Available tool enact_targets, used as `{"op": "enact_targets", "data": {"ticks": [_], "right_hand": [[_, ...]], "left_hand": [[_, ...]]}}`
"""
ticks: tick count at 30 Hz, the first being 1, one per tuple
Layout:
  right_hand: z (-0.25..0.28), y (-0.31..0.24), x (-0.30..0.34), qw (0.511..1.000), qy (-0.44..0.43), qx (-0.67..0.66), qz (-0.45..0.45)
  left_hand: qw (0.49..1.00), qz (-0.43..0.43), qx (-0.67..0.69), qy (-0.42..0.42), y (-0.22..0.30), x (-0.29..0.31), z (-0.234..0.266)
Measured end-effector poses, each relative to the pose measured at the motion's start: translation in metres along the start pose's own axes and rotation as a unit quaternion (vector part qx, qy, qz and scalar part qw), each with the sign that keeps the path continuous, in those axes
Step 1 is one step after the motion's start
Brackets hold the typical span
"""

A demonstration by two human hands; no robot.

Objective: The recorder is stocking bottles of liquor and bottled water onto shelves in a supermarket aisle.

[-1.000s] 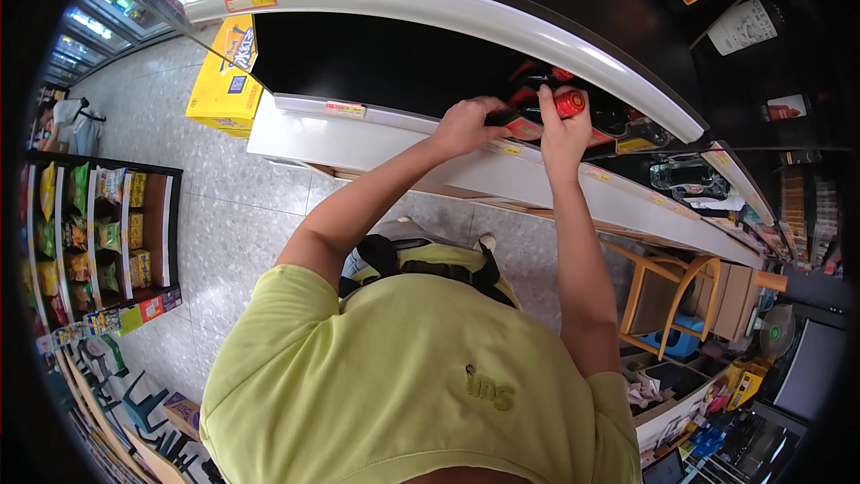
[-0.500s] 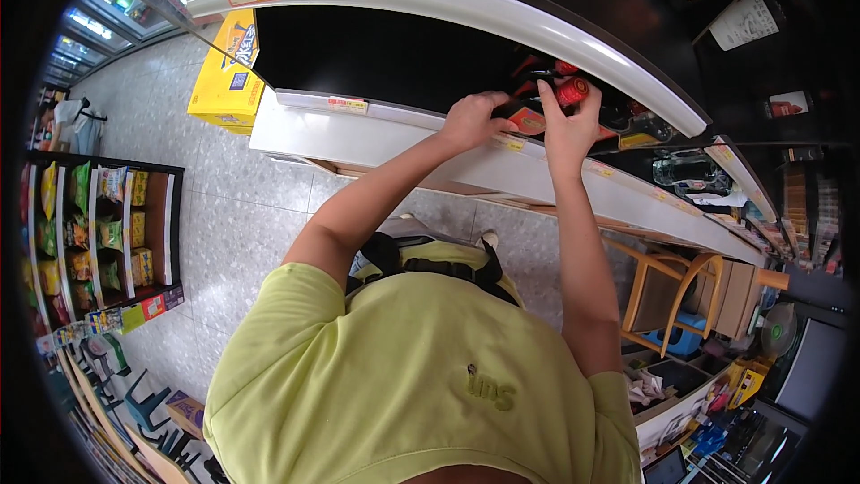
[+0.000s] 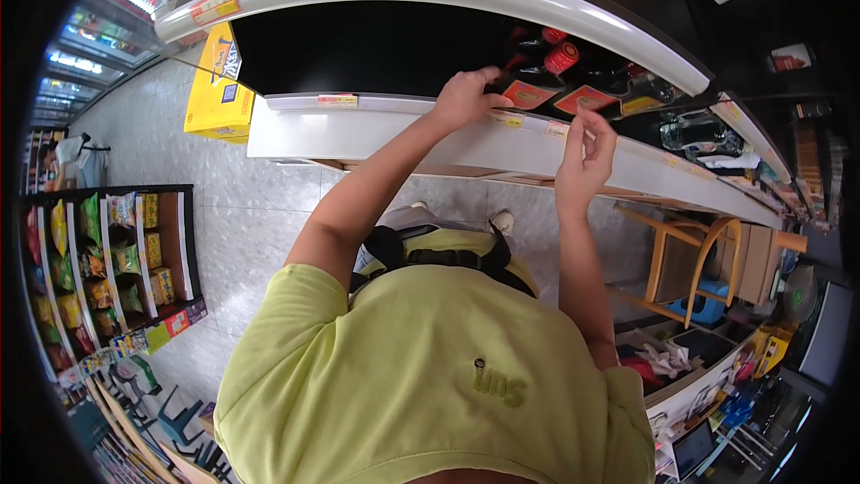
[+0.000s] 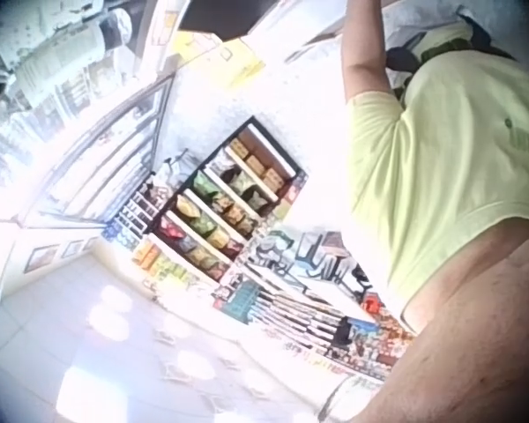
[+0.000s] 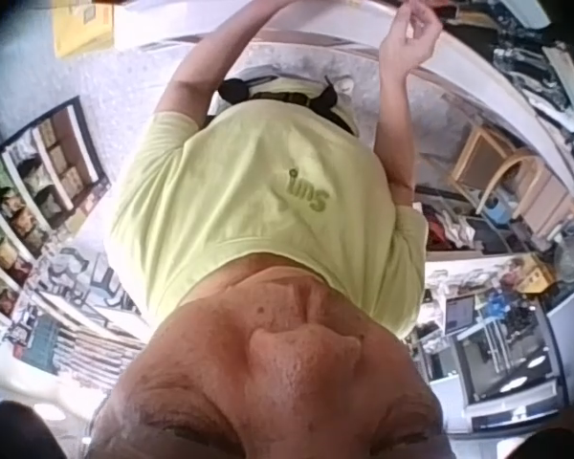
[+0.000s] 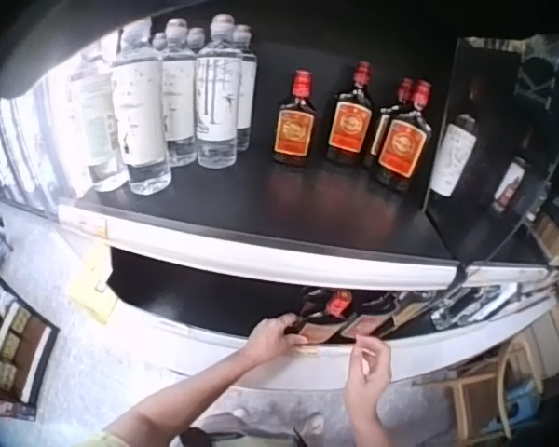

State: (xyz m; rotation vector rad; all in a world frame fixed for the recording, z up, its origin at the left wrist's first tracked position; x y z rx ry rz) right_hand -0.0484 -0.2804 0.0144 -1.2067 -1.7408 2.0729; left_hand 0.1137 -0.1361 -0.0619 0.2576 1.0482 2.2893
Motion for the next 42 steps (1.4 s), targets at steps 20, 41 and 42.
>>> {"op": "enact_targets", "data": {"ticks": [20, 41, 42], "right_hand": [[0.055, 0.044, 0.134, 0.962, -0.017, 0.091, -0.258], [0.016, -0.126, 0.012, 0.991, -0.09, 0.05, 0.079], [0.014, -0.15, -0.006, 0.983, -0.079, 0.05, 0.157]], "left_hand": [[0.998, -0.037, -0.046, -0.007, 0.004, 0.001, 0.003], [0.979, -0.107, -0.102, 0.14, 0.013, 0.038, 0.024], [0.975, -0.096, -0.123, 0.156, 0.014, 0.041, 0.026]]}}
Point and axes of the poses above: each hand's wrist, its own x-axis away from the middle knuckle, its own z-axis out of the back of the hand, y = z × x, the point moved 5 cm from there along -x, towards the middle knuckle, and after that the axes turned 12 degrees about -x, right-handed, at the moved point
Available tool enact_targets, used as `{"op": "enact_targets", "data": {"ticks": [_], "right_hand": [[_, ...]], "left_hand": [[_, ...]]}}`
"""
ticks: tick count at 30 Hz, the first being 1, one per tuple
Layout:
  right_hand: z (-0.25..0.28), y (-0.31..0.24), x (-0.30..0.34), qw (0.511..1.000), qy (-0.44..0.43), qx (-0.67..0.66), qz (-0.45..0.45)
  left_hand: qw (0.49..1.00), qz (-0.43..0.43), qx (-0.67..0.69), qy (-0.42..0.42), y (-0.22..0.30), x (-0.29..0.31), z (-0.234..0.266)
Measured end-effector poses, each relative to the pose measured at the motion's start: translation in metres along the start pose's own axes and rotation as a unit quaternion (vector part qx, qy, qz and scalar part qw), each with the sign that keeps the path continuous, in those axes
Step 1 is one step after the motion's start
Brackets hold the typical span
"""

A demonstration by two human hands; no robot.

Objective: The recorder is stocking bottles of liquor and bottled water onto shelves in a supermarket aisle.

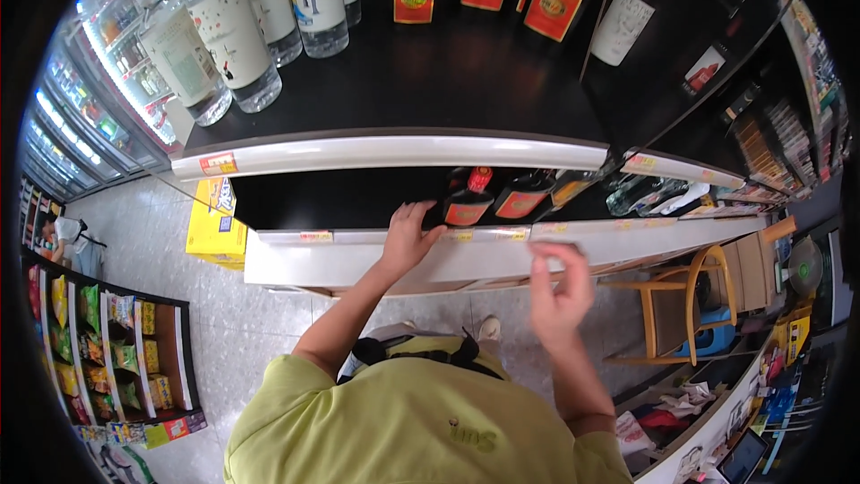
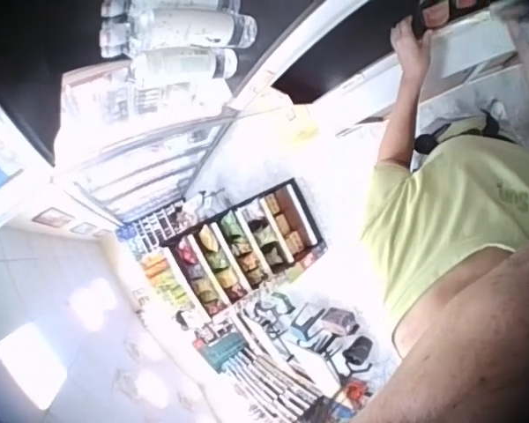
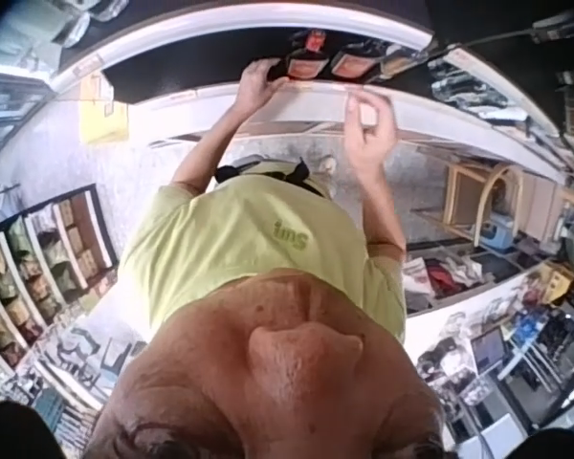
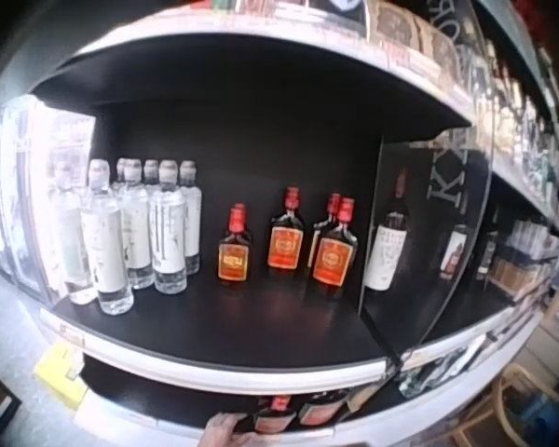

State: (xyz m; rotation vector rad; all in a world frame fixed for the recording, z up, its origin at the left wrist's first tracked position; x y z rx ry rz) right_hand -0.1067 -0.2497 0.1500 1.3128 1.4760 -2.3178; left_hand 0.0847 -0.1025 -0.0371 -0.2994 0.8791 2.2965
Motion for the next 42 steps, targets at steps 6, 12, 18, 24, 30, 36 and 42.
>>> {"op": "enact_targets", "data": {"ticks": [6, 12, 18, 24, 30, 36, 42], "right_hand": [[-0.017, -0.007, -0.159, 0.988, 0.056, 0.052, 0.133], [-0.035, 0.056, -0.298, 0.971, 0.152, 0.151, 0.108], [-0.039, 0.093, -0.348, 0.953, 0.167, 0.225, 0.118], [-0.04, 0.096, -0.36, 0.924, 0.159, 0.342, 0.063], [-0.047, 0.079, -0.33, 0.984, 0.097, 0.141, 0.055], [-0.036, -0.003, -0.259, 0.965, 0.062, -0.084, 0.24], [0.027, -0.099, -0.165, 0.932, 0.114, -0.207, 0.274]], "left_hand": [[0.995, -0.007, 0.052, 0.081, 0.017, 0.017, 0.026], [0.991, -0.019, 0.097, 0.091, 0.028, 0.035, 0.057], [0.988, -0.004, 0.104, 0.114, 0.022, 0.052, 0.075], [0.988, -0.005, 0.116, 0.104, 0.02, 0.056, 0.076], [0.984, -0.033, 0.139, 0.109, 0.03, 0.048, 0.077], [0.976, -0.05, 0.169, 0.128, 0.045, 0.045, 0.089], [0.956, -0.066, 0.217, 0.184, 0.064, 0.053, 0.1]]}}
Point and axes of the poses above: each hand's wrist, its own x-axis away from the middle knuckle, its own z-axis out of the back of the hand, y = z × x, the point moved 5 cm from there along -x, towards the middle knuckle, and after that the axes turned 12 degrees about -x, right-handed, at the moved point
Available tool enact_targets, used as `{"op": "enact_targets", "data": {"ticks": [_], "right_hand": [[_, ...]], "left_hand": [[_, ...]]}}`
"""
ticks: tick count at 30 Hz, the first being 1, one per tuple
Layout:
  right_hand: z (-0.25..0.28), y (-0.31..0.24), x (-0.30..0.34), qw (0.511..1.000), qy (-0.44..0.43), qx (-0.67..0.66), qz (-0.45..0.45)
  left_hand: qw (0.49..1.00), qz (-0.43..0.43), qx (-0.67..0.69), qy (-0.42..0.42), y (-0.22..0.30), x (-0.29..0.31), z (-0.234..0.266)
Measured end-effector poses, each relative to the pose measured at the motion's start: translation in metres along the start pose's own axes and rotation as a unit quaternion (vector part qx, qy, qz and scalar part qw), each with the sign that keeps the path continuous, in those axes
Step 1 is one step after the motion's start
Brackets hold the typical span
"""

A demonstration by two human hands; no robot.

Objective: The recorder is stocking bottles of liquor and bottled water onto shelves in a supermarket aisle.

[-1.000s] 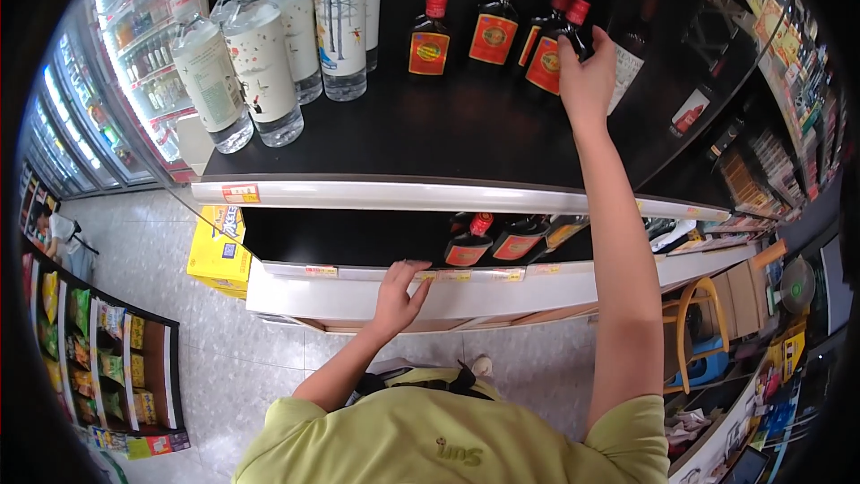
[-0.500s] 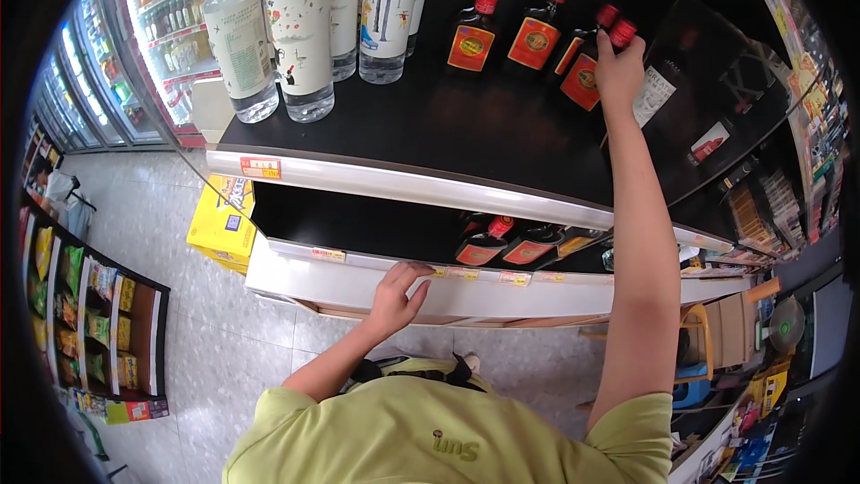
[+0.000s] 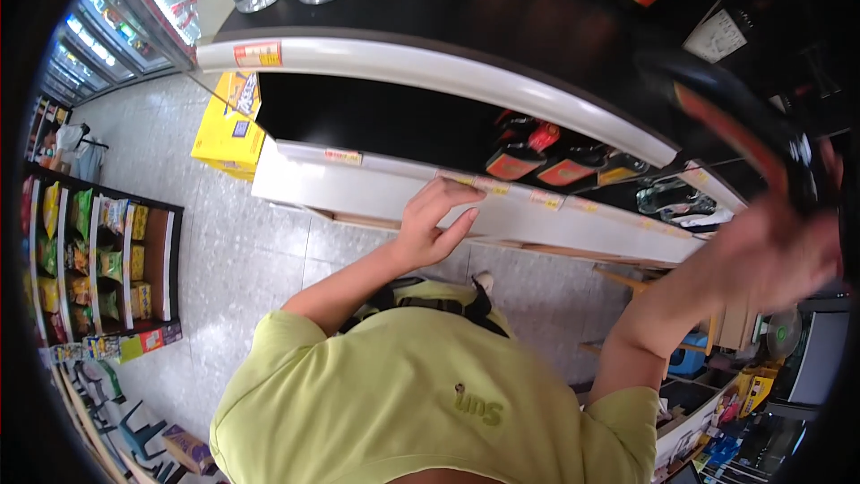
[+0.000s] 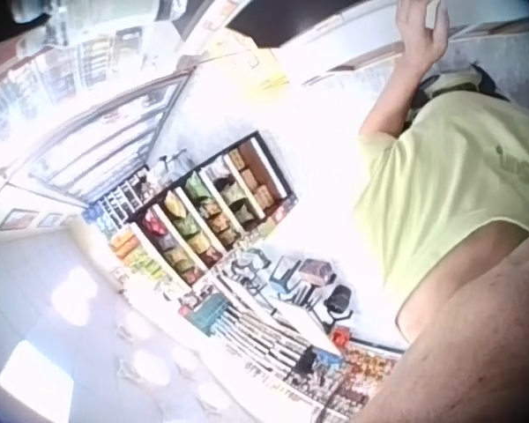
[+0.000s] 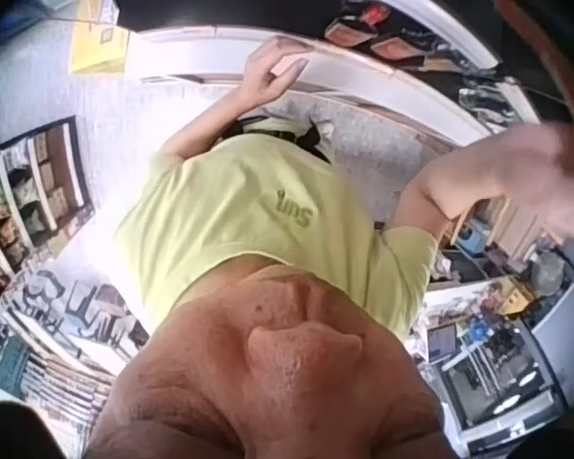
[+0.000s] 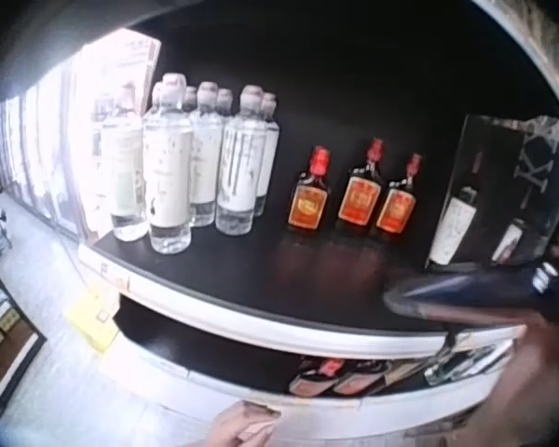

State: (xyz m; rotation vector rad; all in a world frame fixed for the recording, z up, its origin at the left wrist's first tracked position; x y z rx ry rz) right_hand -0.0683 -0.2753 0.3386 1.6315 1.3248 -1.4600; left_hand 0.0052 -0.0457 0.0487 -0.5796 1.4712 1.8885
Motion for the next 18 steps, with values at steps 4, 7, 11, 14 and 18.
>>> {"op": "enact_targets", "data": {"ticks": [4, 7, 11, 14, 18], "right_hand": [[0.0, -0.051, 0.068, 0.998, 0.005, 0.018, -0.062], [-0.017, -0.046, 0.119, 0.97, -0.166, -0.059, -0.17], [-0.033, -0.023, 0.18, 0.924, -0.324, -0.018, -0.205], [-0.048, -0.017, 0.216, 0.932, -0.304, -0.033, -0.195], [-0.058, -0.009, 0.24, 0.945, -0.298, -0.015, -0.135]], "left_hand": [[0.991, -0.085, 0.073, 0.079, 0.015, 0.002, 0.016], [0.988, -0.122, 0.044, 0.085, 0.026, -0.003, 0.012], [0.994, -0.108, -0.028, 0.019, 0.031, -0.011, 0.008], [0.997, -0.041, 0.057, -0.043, 0.022, -0.015, 0.004], [0.998, -0.036, 0.02, -0.045, -0.001, -0.013, 0.011]]}}
Point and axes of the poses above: each hand's wrist, its own x-axis away from the middle knuckle, its own z-axis out of the back of the hand, y = z × x, the point moved 5 cm from there along -x, towards the middle knuckle, and after that the axes turned 12 degrees about -x, right-handed, at the moved point
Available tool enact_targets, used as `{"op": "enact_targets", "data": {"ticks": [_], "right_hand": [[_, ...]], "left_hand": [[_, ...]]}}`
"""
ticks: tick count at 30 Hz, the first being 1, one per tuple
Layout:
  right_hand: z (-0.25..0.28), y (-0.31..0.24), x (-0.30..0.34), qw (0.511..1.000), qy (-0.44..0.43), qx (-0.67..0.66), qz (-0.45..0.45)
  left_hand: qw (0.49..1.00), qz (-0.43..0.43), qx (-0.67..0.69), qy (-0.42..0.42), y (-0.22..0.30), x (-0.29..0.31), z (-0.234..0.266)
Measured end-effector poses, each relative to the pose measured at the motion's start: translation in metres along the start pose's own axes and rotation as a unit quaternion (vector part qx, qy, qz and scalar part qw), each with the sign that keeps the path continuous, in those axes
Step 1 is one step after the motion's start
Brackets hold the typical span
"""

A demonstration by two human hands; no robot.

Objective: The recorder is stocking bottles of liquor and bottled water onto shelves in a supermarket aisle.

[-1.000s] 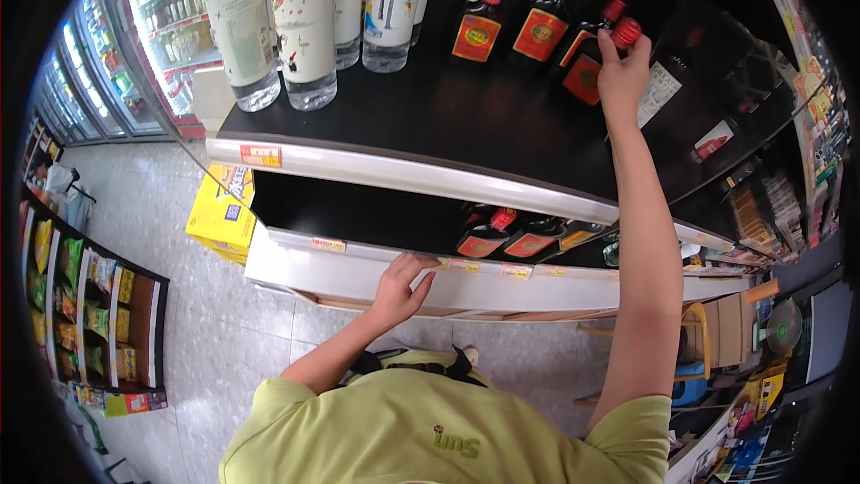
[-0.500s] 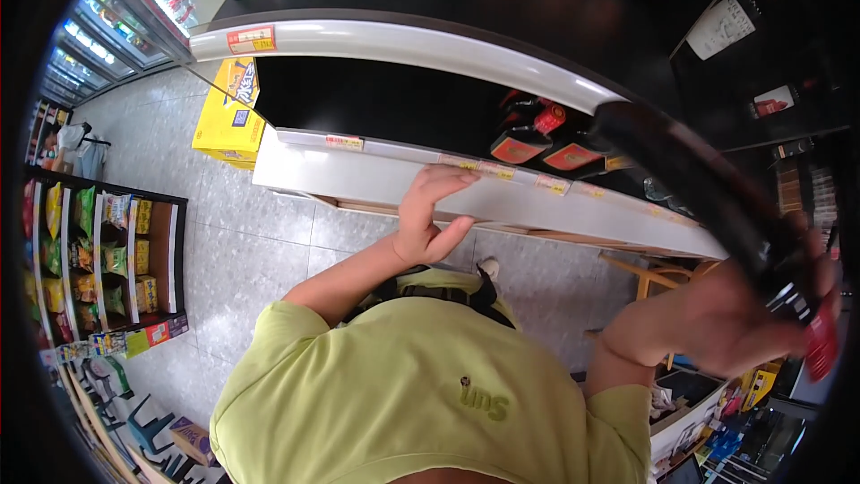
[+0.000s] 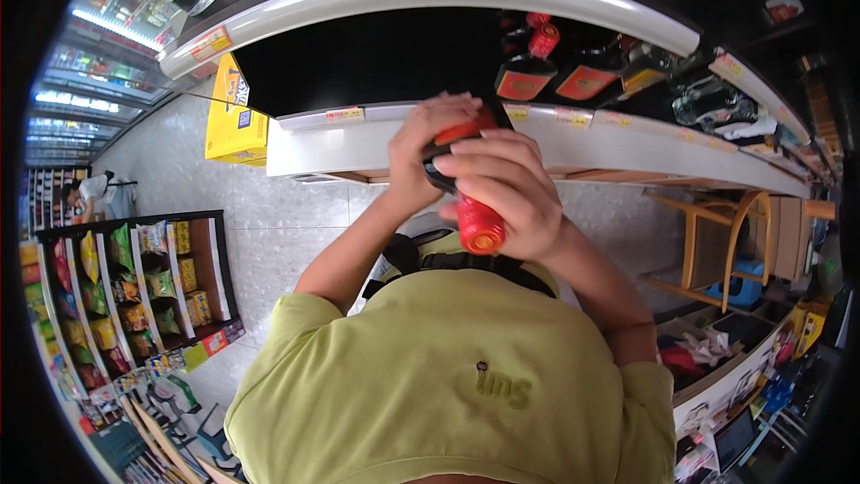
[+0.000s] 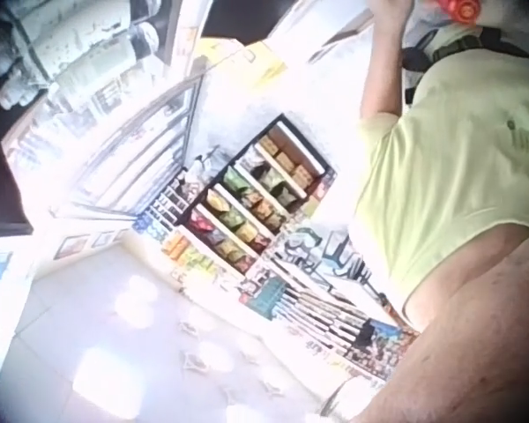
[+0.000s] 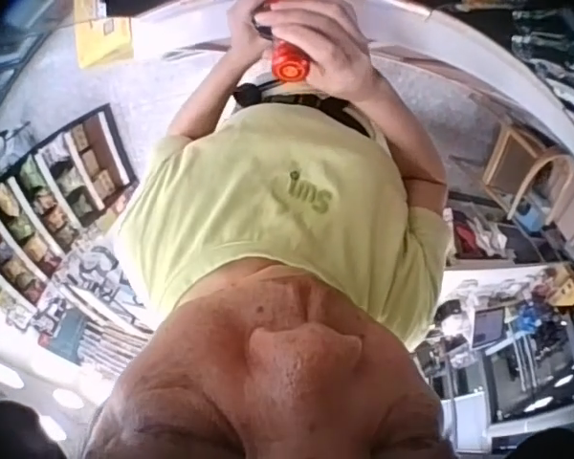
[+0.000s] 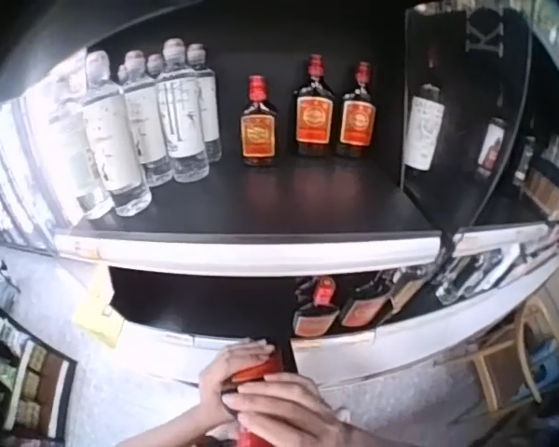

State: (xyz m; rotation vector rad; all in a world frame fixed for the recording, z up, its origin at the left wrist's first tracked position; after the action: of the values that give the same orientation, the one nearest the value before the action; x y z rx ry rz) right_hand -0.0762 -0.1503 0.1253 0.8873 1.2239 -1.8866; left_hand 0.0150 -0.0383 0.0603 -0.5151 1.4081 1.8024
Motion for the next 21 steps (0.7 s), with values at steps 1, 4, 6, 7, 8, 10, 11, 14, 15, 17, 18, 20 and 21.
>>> {"op": "enact_targets", "data": {"ticks": [1, 4, 6, 7, 8, 10, 11, 14, 15, 17, 18, 20, 21], "right_hand": [[-0.004, 0.003, 0.001, 1.0, -0.011, 0.014, 0.006], [-0.009, 0.016, 0.005, 0.995, -0.021, 0.096, 0.001], [-0.01, 0.024, 0.015, 0.987, -0.021, 0.116, -0.108], [-0.006, 0.023, 0.019, 0.988, 0.013, 0.124, -0.094], [-0.004, 0.025, 0.026, 0.983, 0.01, 0.138, -0.118], [0.003, 0.022, 0.041, 0.982, 0.027, 0.15, -0.112], [0.007, 0.021, 0.049, 0.98, 0.02, 0.162, -0.118], [0.02, 0.02, 0.076, 0.968, 0.006, 0.185, -0.17], [0.024, 0.02, 0.086, 0.961, 0.004, 0.189, -0.2], [0.033, 0.018, 0.104, 0.953, 0.007, 0.198, -0.228], [0.036, 0.019, 0.114, 0.944, 0.005, 0.206, -0.259], [0.043, 0.017, 0.129, 0.939, 0.024, 0.203, -0.277], [0.046, 0.017, 0.137, 0.933, 0.035, 0.206, -0.293]], "left_hand": [[1.0, -0.005, -0.002, -0.006, -0.008, 0.0, 0.001], [1.0, -0.005, 0.019, 0.007, -0.036, -0.003, 0.002], [1.0, 0.009, 0.012, 0.017, -0.057, -0.006, 0.002], [1.0, 0.009, -0.029, 0.01, -0.069, -0.012, 0.002], [0.998, 0.009, -0.064, 0.01, -0.079, -0.015, 0.003], [0.99, 0.109, -0.093, 0.015, -0.102, -0.016, 0.001], [0.98, 0.191, -0.055, 0.006, -0.121, -0.022, -0.001], [0.964, 0.263, -0.002, -0.03, -0.155, -0.037, -0.007], [0.962, 0.272, 0.006, -0.024, -0.163, -0.041, -0.008], [0.961, 0.275, 0.025, -0.02, -0.181, -0.052, -0.013], [0.961, 0.275, 0.04, -0.01, -0.191, -0.058, -0.015], [0.956, 0.289, 0.043, -0.023, -0.21, -0.066, -0.02], [0.956, 0.286, 0.063, -0.022, -0.218, -0.071, -0.022]]}}
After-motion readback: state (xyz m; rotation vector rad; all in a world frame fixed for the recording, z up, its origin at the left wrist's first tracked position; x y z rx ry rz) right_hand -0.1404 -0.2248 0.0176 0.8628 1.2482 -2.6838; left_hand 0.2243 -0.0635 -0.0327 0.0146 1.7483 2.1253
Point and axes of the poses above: each hand's wrist, its own x-axis away from the middle knuckle, its own z-axis out of the back of the hand, y = z × x, the point moved 5 cm from there along -x, towards the middle knuckle, and after that the axes turned 12 degrees about -x, right-handed, at the moved point
